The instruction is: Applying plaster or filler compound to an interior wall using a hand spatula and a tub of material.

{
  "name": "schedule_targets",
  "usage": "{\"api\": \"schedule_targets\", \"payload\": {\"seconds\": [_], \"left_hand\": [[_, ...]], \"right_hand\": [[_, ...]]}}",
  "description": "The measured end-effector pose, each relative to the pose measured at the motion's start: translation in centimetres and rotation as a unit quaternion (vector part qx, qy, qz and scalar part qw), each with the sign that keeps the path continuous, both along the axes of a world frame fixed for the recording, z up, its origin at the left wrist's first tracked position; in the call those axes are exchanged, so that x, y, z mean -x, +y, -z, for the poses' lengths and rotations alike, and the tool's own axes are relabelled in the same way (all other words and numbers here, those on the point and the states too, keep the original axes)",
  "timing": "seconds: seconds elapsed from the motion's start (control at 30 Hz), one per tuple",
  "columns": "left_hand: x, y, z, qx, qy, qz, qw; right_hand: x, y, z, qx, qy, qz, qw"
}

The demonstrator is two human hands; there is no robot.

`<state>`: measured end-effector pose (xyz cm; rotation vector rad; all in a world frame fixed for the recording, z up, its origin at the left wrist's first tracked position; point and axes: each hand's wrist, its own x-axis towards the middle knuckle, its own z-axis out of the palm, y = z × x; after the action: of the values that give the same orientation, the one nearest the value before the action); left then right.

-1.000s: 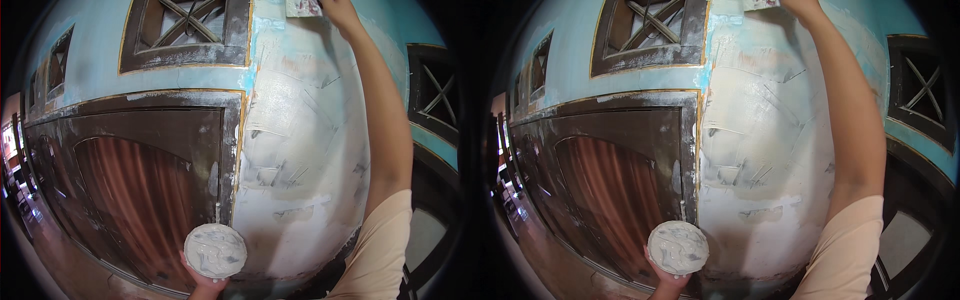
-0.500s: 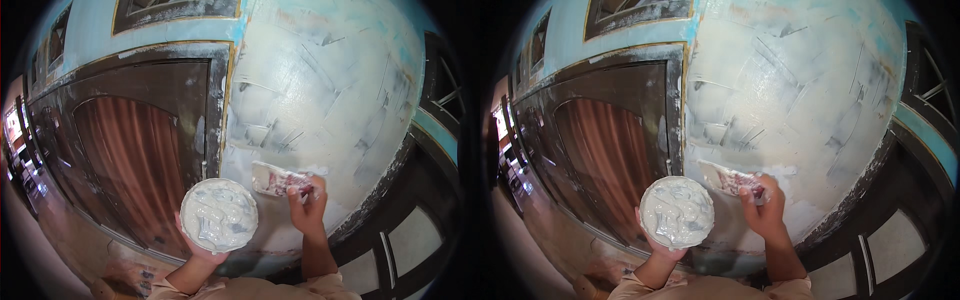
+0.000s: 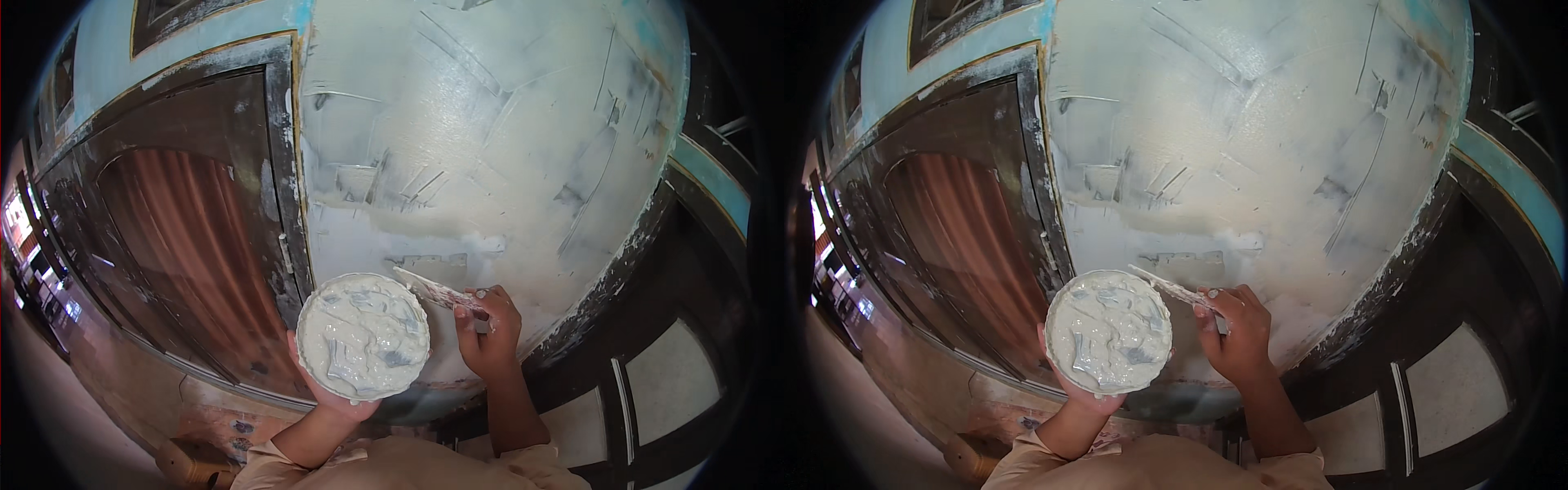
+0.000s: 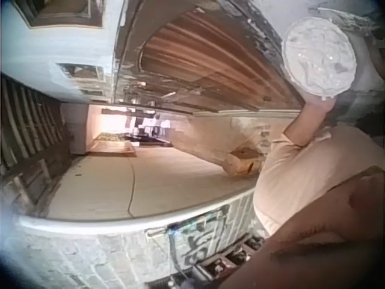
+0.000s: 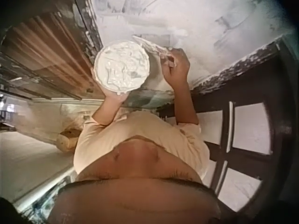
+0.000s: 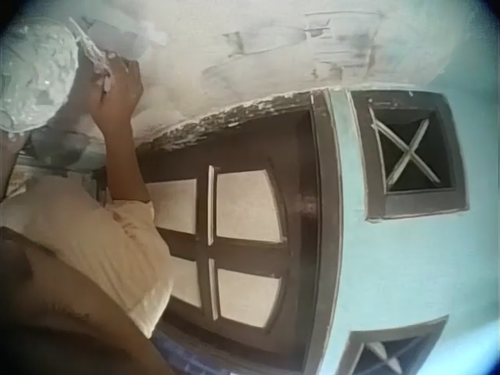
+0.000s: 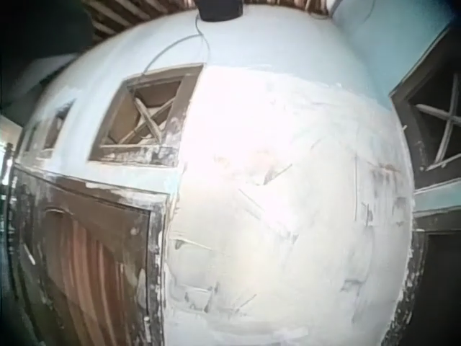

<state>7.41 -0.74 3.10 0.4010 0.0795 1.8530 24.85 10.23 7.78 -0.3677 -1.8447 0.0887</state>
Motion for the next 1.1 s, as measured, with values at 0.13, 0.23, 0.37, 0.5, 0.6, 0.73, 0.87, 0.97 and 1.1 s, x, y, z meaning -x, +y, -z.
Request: {"api": "schedule_targets", "payload": {"seconds": [0.13,0.23,0.37,0.5,0.6,0.73,0.87,0.97,1.1], "left_hand": [[-1.2,-0.3,-0.3,0.0,0.015,-0.007,1.0],[-1.7,-0.3,-0.2,0.003,0.02,-0.012,1.0],[-2.3,-0.4,0.0,0.003,0.009,0.001,1.0],[-2.6,-0.6,0.1,0.003,0.005,0.002,1.0],[-2.6,-0.5,0.6,0.007,0.01,-0.007,1.0],[-3.0,-0.6,0.6,0.015,0.022,-0.009,1.0],[-2.9,-0.3,0.7,0.029,-0.005,0.013,0.999],[-2.8,-0.2,1.0,0.024,0.007,0.011,1.0],[-2.8,-0.2,0.4,0.004,0.014,0.002,1.0]], "right_hand": [[-0.9,0.0,0.2,-0.025,-0.003,-0.008,1.0],[-1.6,0.0,0.0,-0.056,-0.023,-0.025,0.998],[-2.3,-0.1,0.0,-0.062,-0.036,-0.041,0.997],[-2.6,0.1,0.1,-0.047,-0.042,-0.024,0.998],[-3.0,0.0,0.6,-0.004,-0.024,-0.009,1.0],[-3.6,0.3,1.7,0.132,0.105,-0.071,0.983],[-3.4,0.5,0.9,0.188,0.2,-0.148,0.95],[-3.4,0.4,-0.2,0.215,0.217,-0.188,0.933],[-5.0,1.0,-2.2,0.128,0.173,-0.164,0.963]]}}
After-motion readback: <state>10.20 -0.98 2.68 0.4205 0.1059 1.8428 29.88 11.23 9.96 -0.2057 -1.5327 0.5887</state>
